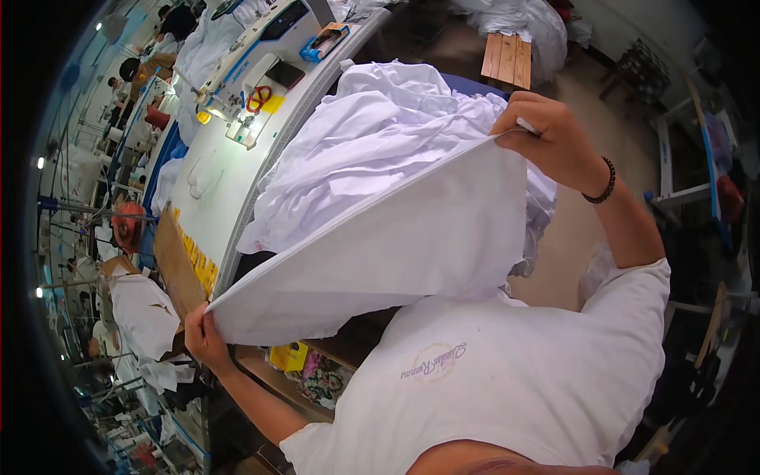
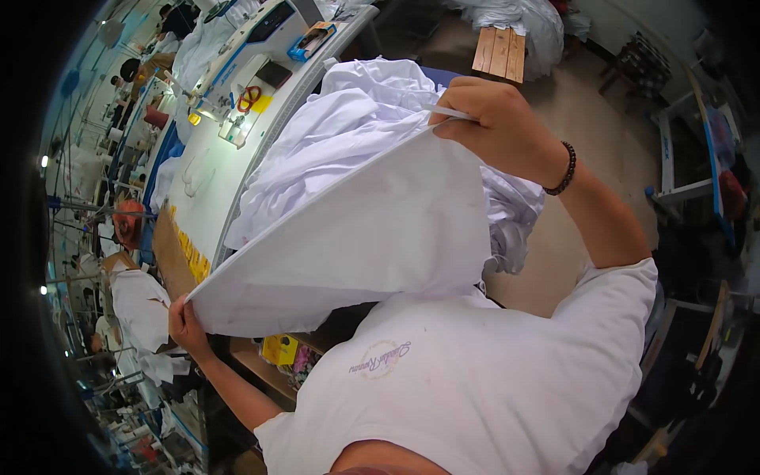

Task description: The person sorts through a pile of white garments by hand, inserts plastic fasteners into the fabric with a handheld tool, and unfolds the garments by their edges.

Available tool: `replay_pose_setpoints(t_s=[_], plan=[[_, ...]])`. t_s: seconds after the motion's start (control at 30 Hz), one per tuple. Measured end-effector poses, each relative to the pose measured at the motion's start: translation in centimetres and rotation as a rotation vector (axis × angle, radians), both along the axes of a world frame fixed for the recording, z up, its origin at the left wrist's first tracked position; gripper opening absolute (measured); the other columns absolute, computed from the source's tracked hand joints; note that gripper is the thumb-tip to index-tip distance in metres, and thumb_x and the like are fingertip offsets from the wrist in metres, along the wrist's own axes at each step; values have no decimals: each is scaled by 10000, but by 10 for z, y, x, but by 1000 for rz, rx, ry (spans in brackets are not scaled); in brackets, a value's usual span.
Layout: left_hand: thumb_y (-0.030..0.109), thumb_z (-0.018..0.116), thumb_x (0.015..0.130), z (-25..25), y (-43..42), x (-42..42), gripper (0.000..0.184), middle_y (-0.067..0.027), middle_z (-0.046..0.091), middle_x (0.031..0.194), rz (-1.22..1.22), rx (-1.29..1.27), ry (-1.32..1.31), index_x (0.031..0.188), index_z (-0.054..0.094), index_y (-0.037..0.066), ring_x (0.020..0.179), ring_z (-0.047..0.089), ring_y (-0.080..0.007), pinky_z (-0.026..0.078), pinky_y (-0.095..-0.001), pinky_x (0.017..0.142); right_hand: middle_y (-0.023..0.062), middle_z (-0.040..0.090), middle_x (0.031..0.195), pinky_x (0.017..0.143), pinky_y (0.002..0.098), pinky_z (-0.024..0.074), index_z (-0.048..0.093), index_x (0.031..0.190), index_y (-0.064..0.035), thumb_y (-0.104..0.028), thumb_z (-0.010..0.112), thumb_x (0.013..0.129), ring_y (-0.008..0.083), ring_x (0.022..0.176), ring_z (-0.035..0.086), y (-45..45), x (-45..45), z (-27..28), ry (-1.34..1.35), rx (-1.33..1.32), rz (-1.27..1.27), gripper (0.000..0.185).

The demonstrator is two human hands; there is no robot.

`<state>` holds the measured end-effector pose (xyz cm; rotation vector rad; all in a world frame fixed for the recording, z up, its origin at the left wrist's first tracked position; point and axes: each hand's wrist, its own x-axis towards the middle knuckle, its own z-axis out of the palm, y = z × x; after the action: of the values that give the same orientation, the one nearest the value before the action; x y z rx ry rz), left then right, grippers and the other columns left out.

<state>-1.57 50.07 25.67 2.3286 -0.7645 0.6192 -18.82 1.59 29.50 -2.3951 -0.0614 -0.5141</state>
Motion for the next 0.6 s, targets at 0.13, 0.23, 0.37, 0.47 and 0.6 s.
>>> replay_pose_setpoints(t_s=[0.13, 0.23, 0.37, 0.47, 0.6], plan=[[21, 524, 791, -1, 3, -1, 60, -64, 567, 753, 38, -35, 102, 828, 561, -6, 681, 525, -136, 420, -233, 643, 47, 490, 682, 565, 236, 367, 561, 740, 2, 34, 568, 685, 130, 632, 468, 0, 6, 15, -56, 76, 54, 64], [92, 492, 815, -6, 11, -4, 113, -73, 574, 767, 184, 33, 295, 842, 560, 6, 712, 534, -149, 418, -255, 668, 57, 494, 671, 577, 239, 373, 561, 734, 10, 37, 546, 685, 143, 632, 472, 7, 17, 39, -104, -36, 78, 58], [112, 478, 820, -55, 41, -33, 95, 8, 457, 655, 327, -85, 519, 811, 532, 35, 623, 434, -60, 364, -199, 540, 34, 483, 667, 506, 199, 342, 548, 709, 20, 75, 519, 675, 94, 569, 439, 34, 58, 48, -170, -67, 247, 71], [159, 492, 844, -58, 61, -101, 90, 31, 487, 737, 412, -978, 790, 844, 515, 72, 653, 452, -57, 371, -180, 551, 43, 480, 672, 501, 196, 318, 533, 698, 36, 93, 495, 660, 96, 570, 422, 54, 97, 35, -126, 77, 446, 79], [120, 514, 811, 6, 117, -238, 76, 15, 496, 768, 827, -471, 429, 833, 521, 48, 719, 445, -53, 354, -164, 643, 79, 492, 639, 540, 269, 339, 547, 681, 31, -46, 556, 616, 175, 604, 453, 84, 120, 9, -88, 314, 807, 101]])
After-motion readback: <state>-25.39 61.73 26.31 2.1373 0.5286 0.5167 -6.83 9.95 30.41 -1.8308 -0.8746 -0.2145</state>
